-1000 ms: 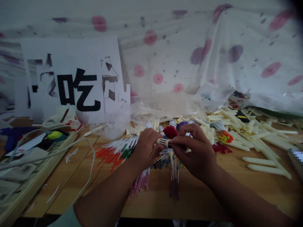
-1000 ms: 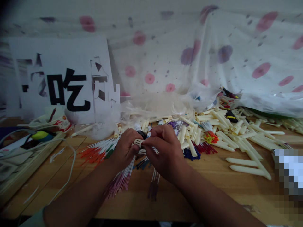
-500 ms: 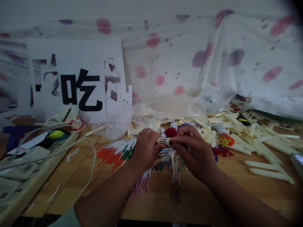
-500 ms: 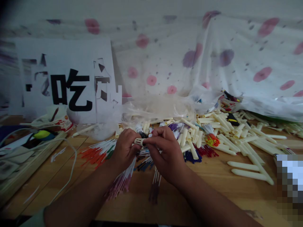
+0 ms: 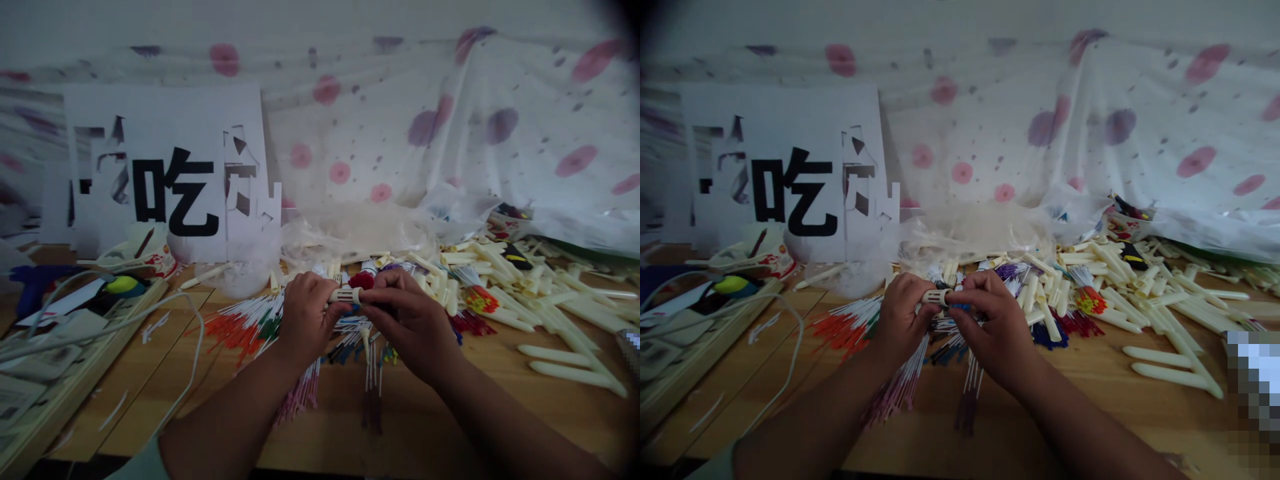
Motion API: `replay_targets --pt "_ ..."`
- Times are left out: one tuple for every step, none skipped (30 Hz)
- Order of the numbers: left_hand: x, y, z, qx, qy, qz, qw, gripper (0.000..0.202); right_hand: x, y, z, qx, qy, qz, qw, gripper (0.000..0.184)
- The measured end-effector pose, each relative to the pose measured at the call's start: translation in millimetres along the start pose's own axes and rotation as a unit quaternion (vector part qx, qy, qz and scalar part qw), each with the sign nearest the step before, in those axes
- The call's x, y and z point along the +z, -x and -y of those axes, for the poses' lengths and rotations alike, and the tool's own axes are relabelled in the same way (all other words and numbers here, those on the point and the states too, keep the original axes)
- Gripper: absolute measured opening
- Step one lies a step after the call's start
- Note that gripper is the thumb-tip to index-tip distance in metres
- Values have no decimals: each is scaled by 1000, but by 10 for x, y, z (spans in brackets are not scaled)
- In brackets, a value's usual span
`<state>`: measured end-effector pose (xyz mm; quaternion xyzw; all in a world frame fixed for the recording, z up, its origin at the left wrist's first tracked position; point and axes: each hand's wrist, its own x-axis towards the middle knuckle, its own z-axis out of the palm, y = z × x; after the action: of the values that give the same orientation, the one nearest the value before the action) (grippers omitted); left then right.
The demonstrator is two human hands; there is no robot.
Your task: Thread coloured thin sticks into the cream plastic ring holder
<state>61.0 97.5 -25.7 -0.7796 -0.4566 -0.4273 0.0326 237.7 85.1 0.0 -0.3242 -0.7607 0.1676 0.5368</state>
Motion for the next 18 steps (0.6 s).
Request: replay_targets --pt "-1 0 -2 0 4 1 1000 62 0 2 1 6 -8 0 1000 18" --pt "-1 0 -6 0 8 4 1000 62 2 4 3 12 -17 -1 1000 18" --pt "-1 -1 -9 -1 13 7 1000 62 5 5 6 19 -24 -4 1000 18" --pt "0 -2 -13 -2 15 10 1000 61 10 7 8 25 -31 -5 999 17" --pt "1 -2 -17 -4 16 11 1000 61 17 8 10 30 -36 -7 999 16" --pt "3 -2 -21 -6 14 13 1000 61 24 9 12 36 -39 -8 999 15" --pt "4 1 -24 -9 12 13 1000 61 31 9 12 40 -41 -10 998 14" --pt "5 4 -28 -10 10 11 1000 61 38 10 11 45 -43 -11 998 13" --pt "6 8 -30 -11 8 9 1000 61 43 11 8 53 -45 -9 998 13" --pt "5 12 -33 -11 7 8 1000 61 47 12 5 62 -50 -6 997 12" --pt "4 15 -34 -12 8 8 1000 61 48 12 1 72 -56 -2 996 11" --pt "3 18 -35 -12 10 9 1000 61 48 13 -3 80 -62 2 995 11" --pt "3 18 -35 -14 15 12 1000 60 47 13 -6 84 -66 5 994 10" --pt "4 17 -33 -17 24 15 999 60 46 13 -7 82 -66 5 994 10" --pt "7 15 -31 -21 37 19 999 59 45 12 -6 73 -59 1 996 11" --pt "12 12 -28 -22 57 24 998 58 45 11 -2 58 -46 -6 997 13" --pt "19 9 -24 -23 82 30 996 56 45 10 5 39 -29 -13 999 15" --pt "27 7 -21 -23 113 40 993 55 45 10 15 19 -13 -20 1000 17"
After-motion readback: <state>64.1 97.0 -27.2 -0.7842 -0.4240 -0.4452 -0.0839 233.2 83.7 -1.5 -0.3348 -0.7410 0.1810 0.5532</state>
